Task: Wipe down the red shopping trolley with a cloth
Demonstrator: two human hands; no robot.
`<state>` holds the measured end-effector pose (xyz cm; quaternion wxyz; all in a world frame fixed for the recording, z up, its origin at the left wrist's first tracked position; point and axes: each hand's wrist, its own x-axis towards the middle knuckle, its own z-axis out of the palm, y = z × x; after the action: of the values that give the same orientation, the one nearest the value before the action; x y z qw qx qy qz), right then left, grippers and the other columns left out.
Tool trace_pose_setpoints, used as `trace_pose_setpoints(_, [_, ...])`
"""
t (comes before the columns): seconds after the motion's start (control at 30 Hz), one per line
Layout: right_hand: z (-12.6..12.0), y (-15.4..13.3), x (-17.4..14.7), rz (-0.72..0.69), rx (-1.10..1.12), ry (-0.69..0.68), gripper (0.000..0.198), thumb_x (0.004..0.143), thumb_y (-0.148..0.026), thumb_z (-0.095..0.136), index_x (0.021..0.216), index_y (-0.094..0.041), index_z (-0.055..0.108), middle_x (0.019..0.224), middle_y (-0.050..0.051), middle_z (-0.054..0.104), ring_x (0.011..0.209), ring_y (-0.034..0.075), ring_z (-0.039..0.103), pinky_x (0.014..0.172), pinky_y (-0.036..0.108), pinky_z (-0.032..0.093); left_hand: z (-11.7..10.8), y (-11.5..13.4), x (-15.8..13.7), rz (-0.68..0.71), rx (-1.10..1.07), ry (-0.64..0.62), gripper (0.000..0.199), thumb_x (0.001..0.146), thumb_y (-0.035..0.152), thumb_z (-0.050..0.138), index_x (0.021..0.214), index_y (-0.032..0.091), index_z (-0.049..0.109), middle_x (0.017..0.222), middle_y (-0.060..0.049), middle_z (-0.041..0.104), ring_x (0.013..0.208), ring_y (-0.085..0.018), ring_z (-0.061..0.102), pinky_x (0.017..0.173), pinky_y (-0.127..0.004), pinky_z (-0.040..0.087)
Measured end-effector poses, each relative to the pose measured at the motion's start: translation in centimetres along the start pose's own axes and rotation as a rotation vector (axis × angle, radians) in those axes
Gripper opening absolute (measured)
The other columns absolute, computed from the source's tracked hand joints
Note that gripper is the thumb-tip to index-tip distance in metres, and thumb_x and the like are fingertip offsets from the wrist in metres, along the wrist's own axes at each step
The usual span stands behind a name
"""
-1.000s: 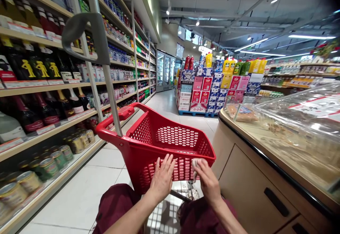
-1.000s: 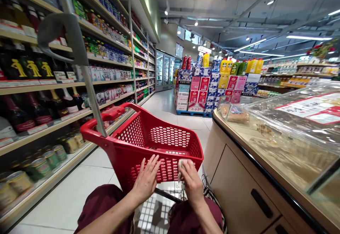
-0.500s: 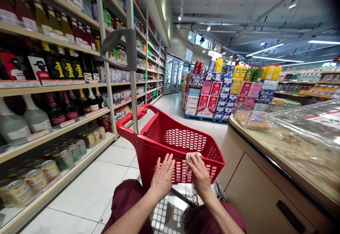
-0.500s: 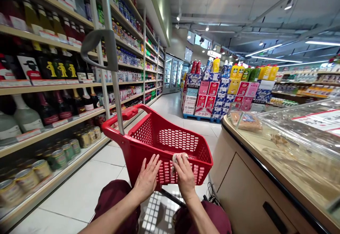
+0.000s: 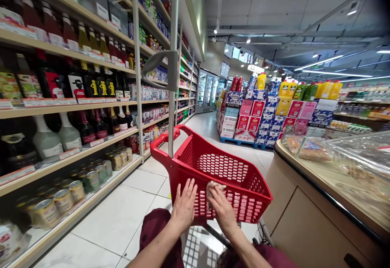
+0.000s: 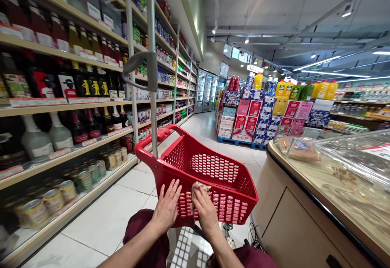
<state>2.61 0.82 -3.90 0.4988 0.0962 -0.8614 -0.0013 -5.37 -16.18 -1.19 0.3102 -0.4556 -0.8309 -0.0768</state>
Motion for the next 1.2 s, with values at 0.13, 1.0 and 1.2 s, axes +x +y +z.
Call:
trace_pose_setpoints(0.13, [0.7, -1.6, -0.3, -0.059, 0.049, -0.078, 0.028, 0.085, -0.012, 0.037, 0.095, -0.019, 0.063, 0.116, 0.007, 0.057, 0.122, 0.019, 0.037, 0.091, 0.036, 0.047, -0.2, -1.2, -1.0, -0.044, 0.024, 0.012, 0.065, 0.07, 0.01, 0.041, 0.133, 0.014, 0.027, 0.142, -0.009, 0.026, 0.132, -0.022, 0.014, 0.106, -0.046, 0.012])
trace_pose_setpoints(1.0, [5.0, -8.5, 9.8, -0.176, 0.167, -0.029, 0.02, 0.084, -0.015, 0.045, 0.092, -0.018, 0.063, 0.122, 0.007, 0.053, 0.124, 0.019, 0.034, 0.097, 0.037, 0.041, -2.9, -8.2, -2.9, -0.351, 0.098, 0.092, 0.069, 0.069, 0.012, 0.043, 0.134, 0.009, 0.022, 0.14, -0.016, 0.026, 0.132, -0.025, 0.013, 0.104, -0.051, 0.015])
trace_pose_setpoints(1.2, [3.0, -6.8, 12.1, -0.023, 0.122, 0.04, 0.025, 0.083, -0.01, 0.043, 0.099, -0.016, 0.061, 0.129, 0.011, 0.045, 0.127, 0.022, 0.027, 0.1, 0.041, 0.038, -3.5, -7.0, -1.9, -0.331, 0.072, 0.124, 0.073, 0.069, 0.006, 0.039, 0.137, 0.011, 0.013, 0.141, -0.016, 0.023, 0.131, -0.025, 0.016, 0.103, -0.052, 0.017])
